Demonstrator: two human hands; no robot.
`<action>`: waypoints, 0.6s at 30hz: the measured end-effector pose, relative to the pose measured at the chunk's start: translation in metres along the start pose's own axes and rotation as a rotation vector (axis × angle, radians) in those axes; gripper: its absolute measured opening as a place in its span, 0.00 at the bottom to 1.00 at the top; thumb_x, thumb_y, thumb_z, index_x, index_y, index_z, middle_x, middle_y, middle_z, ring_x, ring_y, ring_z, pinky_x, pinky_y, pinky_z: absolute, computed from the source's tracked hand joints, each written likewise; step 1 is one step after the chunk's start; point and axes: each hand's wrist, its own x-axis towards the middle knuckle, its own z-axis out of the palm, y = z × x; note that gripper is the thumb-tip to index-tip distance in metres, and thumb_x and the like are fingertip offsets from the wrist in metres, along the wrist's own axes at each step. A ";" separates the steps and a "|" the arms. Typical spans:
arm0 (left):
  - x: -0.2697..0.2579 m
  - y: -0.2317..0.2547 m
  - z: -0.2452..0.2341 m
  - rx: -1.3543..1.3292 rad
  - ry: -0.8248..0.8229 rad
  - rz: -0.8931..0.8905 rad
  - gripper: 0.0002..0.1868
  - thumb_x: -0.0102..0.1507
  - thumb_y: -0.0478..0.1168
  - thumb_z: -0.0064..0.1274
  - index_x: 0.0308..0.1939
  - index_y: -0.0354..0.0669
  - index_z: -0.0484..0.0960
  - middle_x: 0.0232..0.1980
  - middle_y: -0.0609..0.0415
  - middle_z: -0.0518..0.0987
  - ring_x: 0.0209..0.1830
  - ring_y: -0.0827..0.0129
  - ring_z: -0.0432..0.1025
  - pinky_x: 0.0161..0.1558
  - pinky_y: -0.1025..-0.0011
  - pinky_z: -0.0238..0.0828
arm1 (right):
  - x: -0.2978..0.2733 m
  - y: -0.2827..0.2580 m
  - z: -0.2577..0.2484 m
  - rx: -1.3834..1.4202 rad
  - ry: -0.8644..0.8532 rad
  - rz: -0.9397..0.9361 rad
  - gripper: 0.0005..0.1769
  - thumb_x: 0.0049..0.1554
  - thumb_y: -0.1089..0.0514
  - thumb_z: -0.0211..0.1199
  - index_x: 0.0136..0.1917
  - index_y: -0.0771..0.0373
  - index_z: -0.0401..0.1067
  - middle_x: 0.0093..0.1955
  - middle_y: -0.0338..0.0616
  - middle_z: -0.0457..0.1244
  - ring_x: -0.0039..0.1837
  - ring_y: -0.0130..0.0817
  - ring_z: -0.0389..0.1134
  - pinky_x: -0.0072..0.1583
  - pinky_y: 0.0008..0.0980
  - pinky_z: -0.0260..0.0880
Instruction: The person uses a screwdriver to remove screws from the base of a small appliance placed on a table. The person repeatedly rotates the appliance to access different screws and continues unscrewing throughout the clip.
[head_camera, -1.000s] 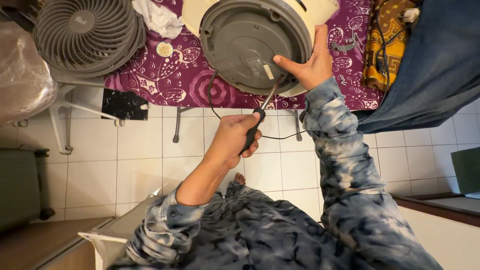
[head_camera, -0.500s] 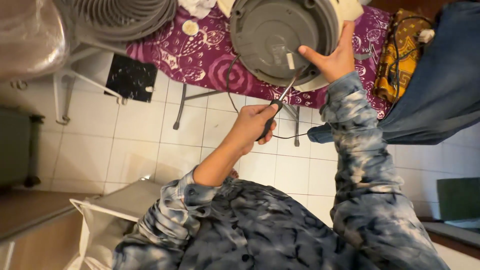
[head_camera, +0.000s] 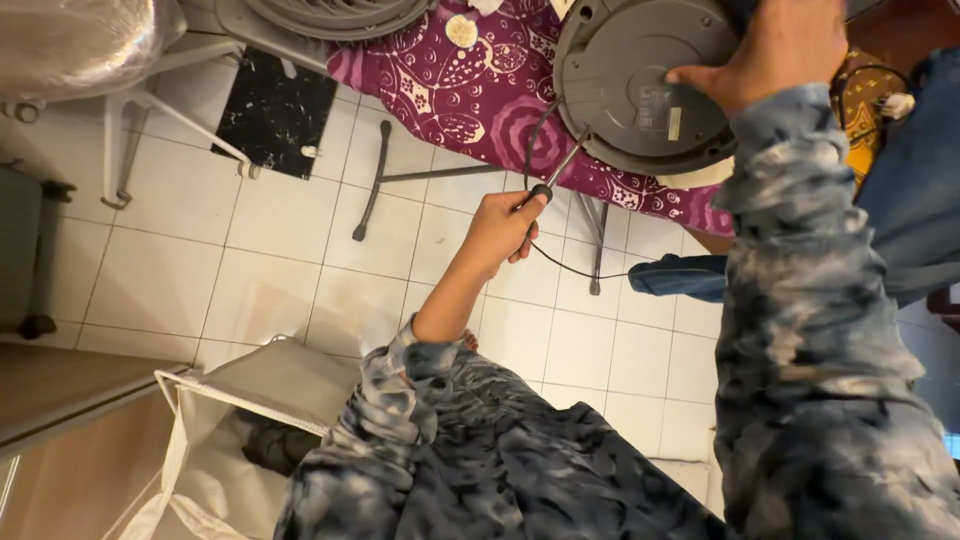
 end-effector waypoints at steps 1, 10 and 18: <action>0.001 -0.001 0.000 -0.008 0.000 -0.009 0.16 0.68 0.45 0.53 0.37 0.33 0.81 0.22 0.56 0.72 0.11 0.76 0.63 0.11 0.74 0.52 | 0.003 -0.005 0.001 -0.016 -0.069 0.042 0.44 0.42 0.41 0.86 0.64 0.61 0.72 0.60 0.56 0.66 0.59 0.61 0.66 0.50 0.55 0.68; 0.002 -0.002 -0.006 -0.098 -0.011 -0.027 0.15 0.67 0.45 0.53 0.36 0.34 0.80 0.22 0.56 0.73 0.11 0.76 0.63 0.11 0.74 0.51 | 0.002 0.007 0.008 -0.077 0.001 -0.086 0.37 0.43 0.38 0.85 0.58 0.58 0.76 0.50 0.46 0.69 0.52 0.50 0.70 0.48 0.46 0.71; 0.013 -0.014 -0.011 -0.280 -0.068 -0.097 0.18 0.69 0.46 0.54 0.41 0.29 0.77 0.24 0.53 0.74 0.14 0.74 0.64 0.13 0.76 0.51 | 0.002 0.027 0.022 -0.143 -0.026 -0.069 0.38 0.40 0.31 0.84 0.51 0.59 0.78 0.44 0.44 0.70 0.43 0.46 0.71 0.45 0.44 0.72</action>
